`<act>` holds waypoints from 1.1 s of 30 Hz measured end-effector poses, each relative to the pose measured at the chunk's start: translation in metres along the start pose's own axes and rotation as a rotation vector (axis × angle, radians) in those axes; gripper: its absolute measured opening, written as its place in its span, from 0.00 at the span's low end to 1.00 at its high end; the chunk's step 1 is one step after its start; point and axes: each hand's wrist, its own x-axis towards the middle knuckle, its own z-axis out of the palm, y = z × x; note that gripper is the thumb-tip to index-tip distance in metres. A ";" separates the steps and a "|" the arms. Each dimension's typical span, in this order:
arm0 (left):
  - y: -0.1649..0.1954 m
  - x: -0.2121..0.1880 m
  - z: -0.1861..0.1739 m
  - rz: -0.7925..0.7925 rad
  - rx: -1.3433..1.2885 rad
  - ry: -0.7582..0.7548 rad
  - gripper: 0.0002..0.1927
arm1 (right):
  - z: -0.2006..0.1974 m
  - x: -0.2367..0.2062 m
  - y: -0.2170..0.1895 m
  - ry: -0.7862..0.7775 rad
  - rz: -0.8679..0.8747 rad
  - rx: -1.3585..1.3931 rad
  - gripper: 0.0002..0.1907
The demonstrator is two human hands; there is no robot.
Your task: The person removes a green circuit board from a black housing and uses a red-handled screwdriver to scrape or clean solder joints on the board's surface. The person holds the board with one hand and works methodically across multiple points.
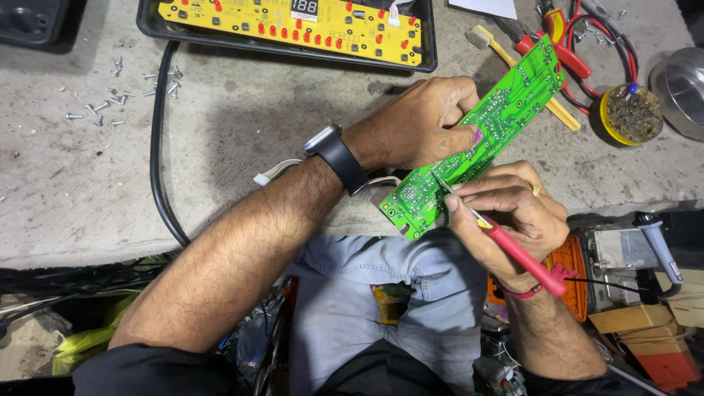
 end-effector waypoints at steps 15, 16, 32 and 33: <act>0.003 -0.001 -0.002 -0.029 0.030 -0.011 0.09 | 0.000 -0.001 0.002 0.001 -0.025 0.017 0.11; 0.003 -0.001 -0.002 -0.026 0.030 -0.008 0.09 | -0.001 -0.001 0.001 -0.002 -0.028 0.034 0.11; 0.000 0.000 0.000 -0.008 0.009 -0.012 0.09 | 0.000 -0.004 0.001 0.013 0.009 -0.004 0.11; 0.000 0.001 -0.001 0.024 0.024 -0.002 0.09 | 0.000 -0.004 0.001 0.022 0.022 -0.010 0.11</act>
